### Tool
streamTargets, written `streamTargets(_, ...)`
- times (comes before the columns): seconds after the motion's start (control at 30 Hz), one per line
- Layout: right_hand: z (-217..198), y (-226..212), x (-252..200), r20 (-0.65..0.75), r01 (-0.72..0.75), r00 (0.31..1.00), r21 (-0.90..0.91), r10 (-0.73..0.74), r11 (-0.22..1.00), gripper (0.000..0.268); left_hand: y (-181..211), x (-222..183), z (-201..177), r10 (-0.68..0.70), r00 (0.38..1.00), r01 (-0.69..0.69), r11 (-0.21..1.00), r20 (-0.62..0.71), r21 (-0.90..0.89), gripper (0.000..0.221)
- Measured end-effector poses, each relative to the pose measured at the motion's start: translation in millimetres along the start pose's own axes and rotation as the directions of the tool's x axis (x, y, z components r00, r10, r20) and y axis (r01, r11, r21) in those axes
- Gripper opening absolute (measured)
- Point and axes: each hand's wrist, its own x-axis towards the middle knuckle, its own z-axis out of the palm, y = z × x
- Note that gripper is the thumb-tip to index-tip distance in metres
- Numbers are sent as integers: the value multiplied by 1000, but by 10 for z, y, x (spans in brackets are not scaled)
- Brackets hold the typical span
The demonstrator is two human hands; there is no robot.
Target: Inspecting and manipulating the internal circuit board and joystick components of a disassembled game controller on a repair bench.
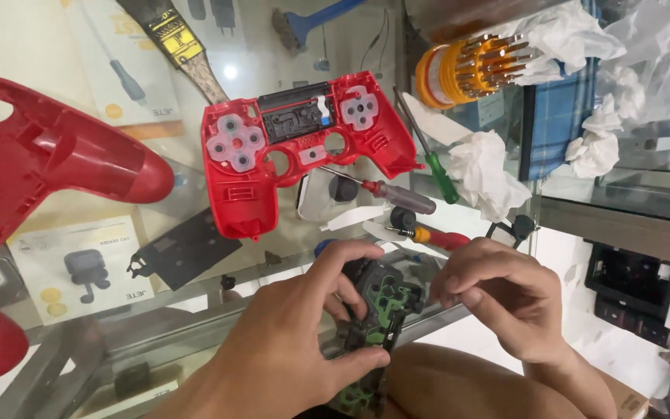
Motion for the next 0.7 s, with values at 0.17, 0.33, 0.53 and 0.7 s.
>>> streamTargets(0.17, 15, -14, -74, -32, -44, 999, -14, 44, 999, 10, -72, 24, 60, 68, 996, -68, 998, -54, 10, 84)
streamTargets(0.33, 51, -40, -32, -22, 35, 999, -162, -39, 986, 9, -137, 36, 116, 73, 995, -72, 997, -66, 19, 81)
streamTargets(0.53, 126, -55, 15, 12, 138, 990, -245, -140, 959, 8, -246, 44, 217, 202, 972, -204, 979, -117, -5, 90)
streamTargets(0.7, 222, -19, 82, 31, 245, 969, -287, -246, 926, 8, -274, 29, 230, 228, 971, -227, 974, -79, 12, 87)
